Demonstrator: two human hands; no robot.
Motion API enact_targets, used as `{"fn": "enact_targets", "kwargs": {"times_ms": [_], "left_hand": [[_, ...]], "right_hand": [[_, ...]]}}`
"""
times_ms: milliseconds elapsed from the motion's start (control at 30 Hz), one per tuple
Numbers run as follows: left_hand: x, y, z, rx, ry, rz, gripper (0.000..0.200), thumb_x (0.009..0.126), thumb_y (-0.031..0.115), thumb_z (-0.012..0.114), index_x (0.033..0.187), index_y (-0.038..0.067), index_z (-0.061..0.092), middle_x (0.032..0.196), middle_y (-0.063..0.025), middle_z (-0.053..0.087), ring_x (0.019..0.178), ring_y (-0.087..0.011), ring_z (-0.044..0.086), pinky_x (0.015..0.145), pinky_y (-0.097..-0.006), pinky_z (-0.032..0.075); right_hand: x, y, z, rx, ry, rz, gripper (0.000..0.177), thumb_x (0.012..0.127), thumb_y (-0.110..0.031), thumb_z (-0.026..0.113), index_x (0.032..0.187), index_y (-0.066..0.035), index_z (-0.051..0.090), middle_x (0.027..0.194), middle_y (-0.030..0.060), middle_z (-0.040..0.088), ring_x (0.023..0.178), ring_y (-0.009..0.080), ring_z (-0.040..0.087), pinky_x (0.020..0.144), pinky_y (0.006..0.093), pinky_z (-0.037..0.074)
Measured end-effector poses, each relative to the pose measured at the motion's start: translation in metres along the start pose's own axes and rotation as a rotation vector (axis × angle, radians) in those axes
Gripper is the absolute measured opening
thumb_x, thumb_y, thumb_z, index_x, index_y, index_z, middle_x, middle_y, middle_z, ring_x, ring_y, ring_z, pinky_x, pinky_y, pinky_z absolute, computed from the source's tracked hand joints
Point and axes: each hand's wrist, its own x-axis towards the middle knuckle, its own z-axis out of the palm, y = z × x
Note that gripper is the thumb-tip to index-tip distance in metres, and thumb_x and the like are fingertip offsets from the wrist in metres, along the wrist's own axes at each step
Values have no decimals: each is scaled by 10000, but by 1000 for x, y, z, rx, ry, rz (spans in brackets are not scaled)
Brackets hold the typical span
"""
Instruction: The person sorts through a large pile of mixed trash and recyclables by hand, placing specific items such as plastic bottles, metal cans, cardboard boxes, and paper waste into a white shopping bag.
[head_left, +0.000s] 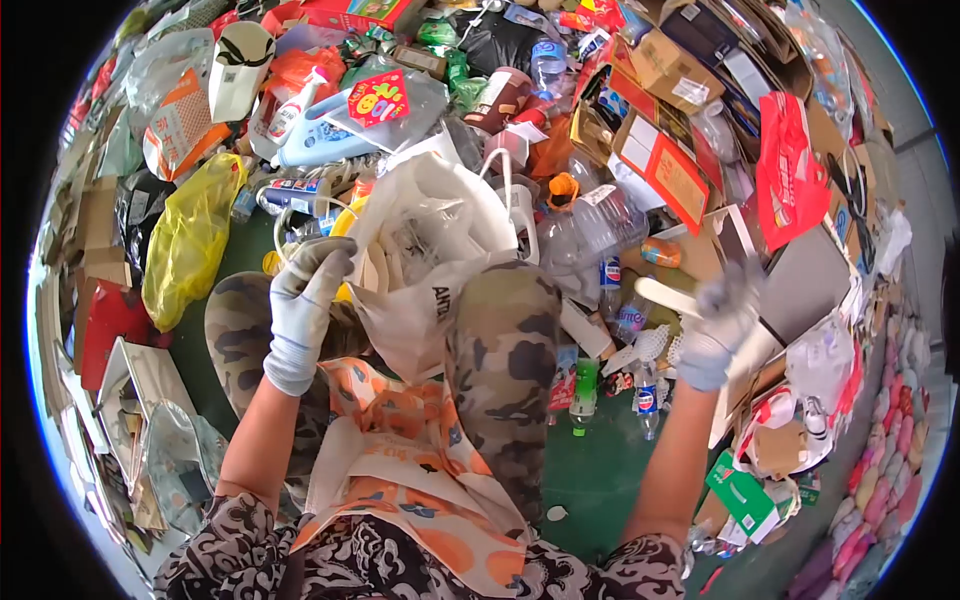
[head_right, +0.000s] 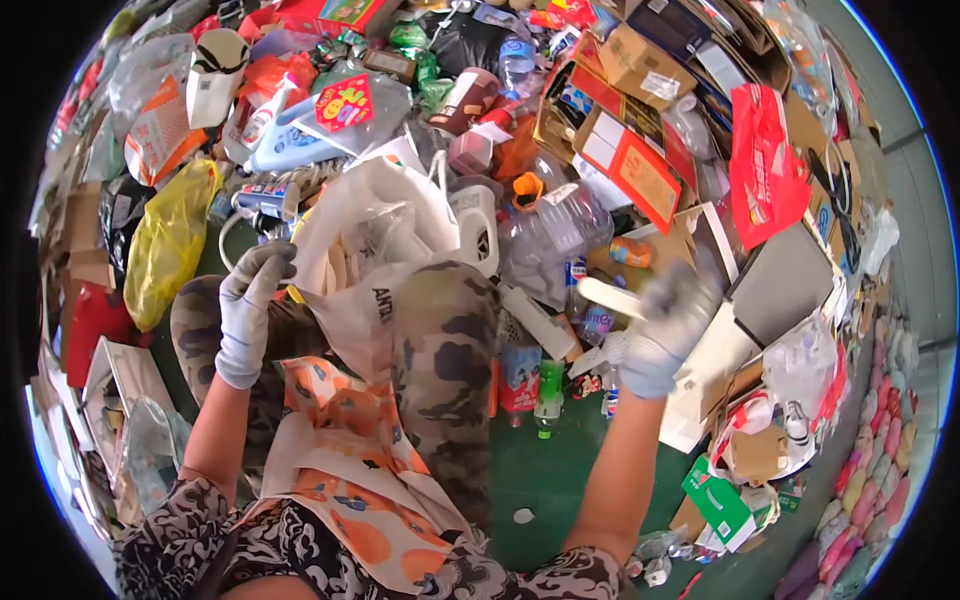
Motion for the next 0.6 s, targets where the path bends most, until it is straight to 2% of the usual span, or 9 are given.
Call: {"fn": "enact_targets", "kwargs": {"times_ms": [33, 67, 100, 167, 233, 333, 400, 533, 600], "left_hand": [[-1, -5, 2, -28, 55, 13, 198, 856, 72, 526, 1028, -8, 583, 956, -32, 599, 831, -87, 538, 780, -226, 428], [-1, -8, 3, -53, 105, 22, 219, 853, 59, 527, 1057, -11, 565, 974, -33, 594, 861, -90, 537, 801, -232, 426], [1, -6, 1, -12, 94, 112, 242, 849, 29, 520, 1087, -15, 540, 1012, -46, 582, 898, -96, 535, 827, -245, 426], [8, -12, -2, 48, 208, 187, 257, 843, 10, 516, 1098, -14, 528, 1051, -59, 567, 923, -108, 529, 841, -254, 424], [8, 3, 15, 56, 276, 302, 309, 831, -2, 516, 1139, -14, 494, 1126, -74, 524, 968, -133, 520, 864, -272, 417], [3, 38, 70, 285, 226, 607, 331, 811, -26, 493, 1141, -25, 473, 1259, -147, 413, 1056, -202, 486, 904, -315, 395], [-1, 49, 108, 365, 96, 834, 257, 841, -6, 426, 1079, -25, 522, 1241, -160, 434, 1134, -252, 444, 981, -358, 322], [0, 63, 188, 327, -315, 1010, 229, 761, -28, 494, 983, -23, 553, 1177, -175, 467, 1074, -314, 477, 917, -392, 384], [10, 61, 221, 485, -432, 1061, 226, 723, -56, 521, 938, -5, 567, 1124, -168, 493, 1013, -318, 502, 857, -390, 420]], "right_hand": [[16, -1, -80, 524, -453, 178, 238, 884, -234, 476, 1010, -51, 560, 709, -22, 533, 438, 43, 281, 405, 158, 272], [5, 11, -165, 548, -154, 168, 227, 882, -230, 478, 986, -44, 555, 695, -47, 515, 475, 32, 327, 443, 161, 307], [-28, 5, -170, 413, 408, 237, 224, 882, -236, 475, 967, -44, 554, 674, -60, 492, 501, 54, 376, 514, 193, 369], [-81, 60, -233, -81, 666, 290, 233, 858, -302, 505, 967, -106, 566, 860, -16, 589, 564, 61, 467, 428, 186, 345], [-153, 109, -312, -350, 644, 804, 351, 788, -351, 592, 1031, -108, 518, 877, 32, 579, 737, 123, 545, 483, 236, 416], [-217, 142, -309, -655, 647, 1081, 666, 713, -186, 680, 1264, -79, 321, 1083, 101, 524, 809, 200, 557, 550, 295, 468], [-248, 181, -332, -750, 597, 1072, 724, 694, -166, 682, 1287, -94, 274, 1071, 93, 528, 794, 209, 566, 512, 299, 450], [-267, 280, -382, -998, 428, 799, 891, 624, -60, 705, 1336, -121, 173, 1076, 83, 526, 814, 211, 562, 496, 328, 455], [-250, 295, -366, -865, 427, 711, 895, 602, 6, 693, 1334, -119, 194, 1073, 83, 529, 810, 216, 559, 505, 362, 470]]}}
